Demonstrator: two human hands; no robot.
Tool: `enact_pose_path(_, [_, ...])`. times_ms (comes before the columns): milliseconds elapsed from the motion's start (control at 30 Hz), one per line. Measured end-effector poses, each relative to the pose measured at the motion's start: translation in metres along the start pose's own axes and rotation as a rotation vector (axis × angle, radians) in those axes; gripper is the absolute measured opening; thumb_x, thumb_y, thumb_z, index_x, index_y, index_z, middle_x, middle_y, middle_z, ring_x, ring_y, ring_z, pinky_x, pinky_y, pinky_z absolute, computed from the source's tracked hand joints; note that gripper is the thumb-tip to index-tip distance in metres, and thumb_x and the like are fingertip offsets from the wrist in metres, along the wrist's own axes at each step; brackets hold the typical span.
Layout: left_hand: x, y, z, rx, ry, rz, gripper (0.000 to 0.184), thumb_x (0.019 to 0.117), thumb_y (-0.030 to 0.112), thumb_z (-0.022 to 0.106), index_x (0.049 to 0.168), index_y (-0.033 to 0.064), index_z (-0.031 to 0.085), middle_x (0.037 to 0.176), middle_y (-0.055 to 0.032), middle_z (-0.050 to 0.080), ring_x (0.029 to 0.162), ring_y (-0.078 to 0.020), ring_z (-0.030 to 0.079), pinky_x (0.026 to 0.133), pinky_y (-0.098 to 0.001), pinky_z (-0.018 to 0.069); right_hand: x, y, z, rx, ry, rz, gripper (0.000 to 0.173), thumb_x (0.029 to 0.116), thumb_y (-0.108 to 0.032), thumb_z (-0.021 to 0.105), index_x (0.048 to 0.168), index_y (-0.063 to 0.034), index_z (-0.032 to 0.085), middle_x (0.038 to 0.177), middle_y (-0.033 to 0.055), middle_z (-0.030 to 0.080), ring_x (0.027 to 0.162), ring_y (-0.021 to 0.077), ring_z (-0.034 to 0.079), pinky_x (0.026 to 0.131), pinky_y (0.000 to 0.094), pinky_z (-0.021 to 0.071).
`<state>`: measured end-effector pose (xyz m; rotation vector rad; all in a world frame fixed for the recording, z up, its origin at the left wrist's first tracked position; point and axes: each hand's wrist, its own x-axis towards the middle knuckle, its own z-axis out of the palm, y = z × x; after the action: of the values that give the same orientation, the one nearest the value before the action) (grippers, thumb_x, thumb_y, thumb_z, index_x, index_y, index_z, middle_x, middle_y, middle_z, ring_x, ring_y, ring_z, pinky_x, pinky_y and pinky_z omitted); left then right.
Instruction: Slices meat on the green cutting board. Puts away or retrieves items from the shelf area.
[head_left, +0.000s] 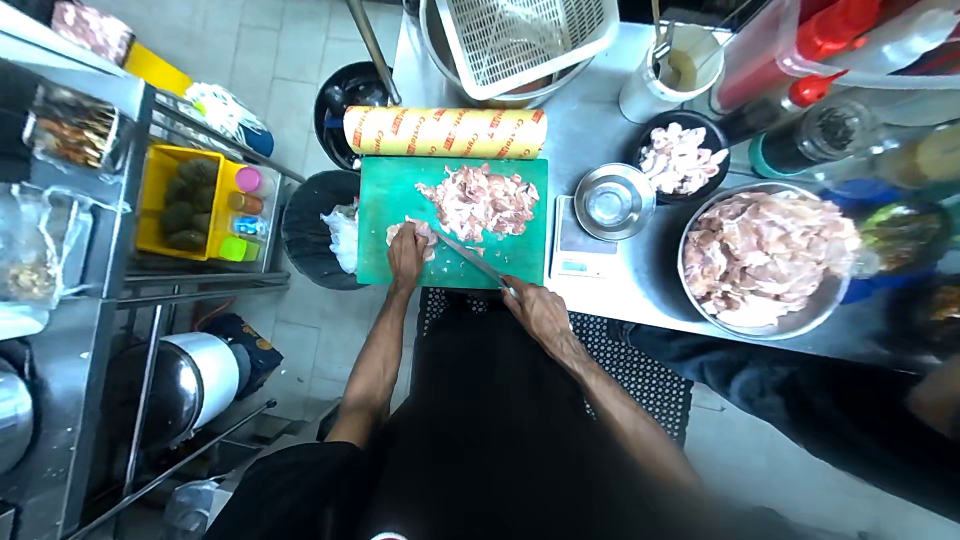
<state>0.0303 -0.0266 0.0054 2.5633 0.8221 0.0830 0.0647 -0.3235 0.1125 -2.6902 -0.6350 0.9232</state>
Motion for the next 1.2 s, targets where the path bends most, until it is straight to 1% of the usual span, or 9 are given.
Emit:
enact_pose_path(133, [0.01,0.001,0.0,0.005,-0.036,-0.001,0.029,0.0992,0.024,0.061,0.119,0.0034,0.064,0.102,-0.0196,0.072,0.094,-0.0388,0.071,0.08,-0.0596,0.056,0.003,0.001,0.0,-0.022,-0.023,0.021,0.043,0.1062,-0.051,0.041,0.142,-0.0349,0.059,0.106,0.0122,0.074,0.094,0.0356,0.072,0.076,0.0565,0.0564])
enact_pose_path(267, [0.017,-0.003,0.005,0.014,-0.022,0.071,0.026,0.0992,0.023,0.06,0.115,0.0033,0.065,0.097,-0.0191,0.071,0.09,-0.0379,0.072,0.077,-0.058,0.0564,0.0,0.001,-0.002,0.003,-0.032,0.033,0.043,0.1061,-0.051,0.041,0.141,-0.0336,0.059,0.103,0.0122,0.074,0.094,0.0359,0.072,0.077,0.0572,0.0562])
enact_pose_path(533, [0.016,-0.011,0.007,0.006,0.001,0.164,0.026,0.1019,0.017,0.05,0.112,0.0032,0.07,0.1,-0.0198,0.072,0.093,-0.0388,0.072,0.079,-0.0589,0.0562,-0.006,0.007,-0.008,0.064,-0.025,0.097,0.045,0.1059,-0.054,0.04,0.142,-0.0351,0.059,0.104,0.0109,0.075,0.094,0.0348,0.072,0.078,0.0571,0.0559])
enact_pose_path(600, [0.015,-0.013,0.008,-0.003,0.007,0.197,0.028,0.1025,0.017,0.05,0.116,0.0031,0.07,0.105,-0.0204,0.072,0.097,-0.0387,0.071,0.083,-0.0579,0.0564,-0.007,0.01,-0.008,0.078,-0.011,0.094,0.045,0.1061,-0.054,0.04,0.142,-0.0355,0.059,0.103,0.0105,0.075,0.092,0.0341,0.072,0.077,0.0567,0.0557])
enact_pose_path(733, [0.005,-0.011,0.007,-0.068,-0.046,0.223,0.03,0.1032,0.021,0.056,0.121,-0.0006,0.066,0.115,-0.0219,0.069,0.11,-0.0371,0.067,0.099,-0.0527,0.0528,-0.01,0.012,-0.009,0.082,0.007,0.085,0.045,0.1059,-0.053,0.04,0.142,-0.0356,0.059,0.102,0.0106,0.075,0.091,0.0338,0.073,0.076,0.0554,0.0561])
enact_pose_path(867, [0.001,-0.014,0.007,-0.079,-0.093,0.215,0.032,0.1057,0.026,0.054,0.119,0.0003,0.068,0.113,-0.0196,0.07,0.11,-0.0339,0.067,0.101,-0.0506,0.0523,-0.012,0.015,-0.009,0.092,-0.007,0.071,0.045,0.1056,-0.055,0.04,0.142,-0.0363,0.059,0.101,0.0106,0.075,0.091,0.034,0.072,0.076,0.0559,0.056])
enact_pose_path(1033, [0.003,-0.015,0.003,-0.113,-0.045,0.225,0.026,0.1032,0.02,0.058,0.113,0.0,0.07,0.108,-0.0189,0.07,0.1,-0.0314,0.07,0.093,-0.0475,0.0565,-0.011,0.011,-0.009,0.122,-0.049,0.01,0.047,0.1065,-0.055,0.038,0.142,-0.0326,0.058,0.1,0.0121,0.074,0.091,0.0342,0.072,0.078,0.0565,0.0558])
enact_pose_path(1133, [-0.007,-0.013,-0.012,-0.214,-0.046,0.225,0.024,0.1015,0.018,0.061,0.12,0.0032,0.067,0.121,-0.0191,0.064,0.104,-0.0308,0.067,0.092,-0.0474,0.0566,-0.01,0.004,-0.011,0.173,-0.092,-0.017,0.046,0.1079,-0.051,0.037,0.142,-0.028,0.057,0.097,0.0135,0.073,0.089,0.0345,0.072,0.079,0.056,0.056])
enact_pose_path(1200, [-0.013,-0.017,-0.018,-0.267,-0.046,0.261,0.024,0.0995,0.016,0.063,0.121,0.0053,0.066,0.125,-0.018,0.06,0.098,-0.0272,0.066,0.084,-0.0447,0.0585,-0.006,-0.001,-0.01,0.211,-0.131,-0.024,0.046,0.1087,-0.05,0.037,0.141,-0.024,0.058,0.098,0.0142,0.073,0.091,0.0345,0.071,0.081,0.0562,0.0558])
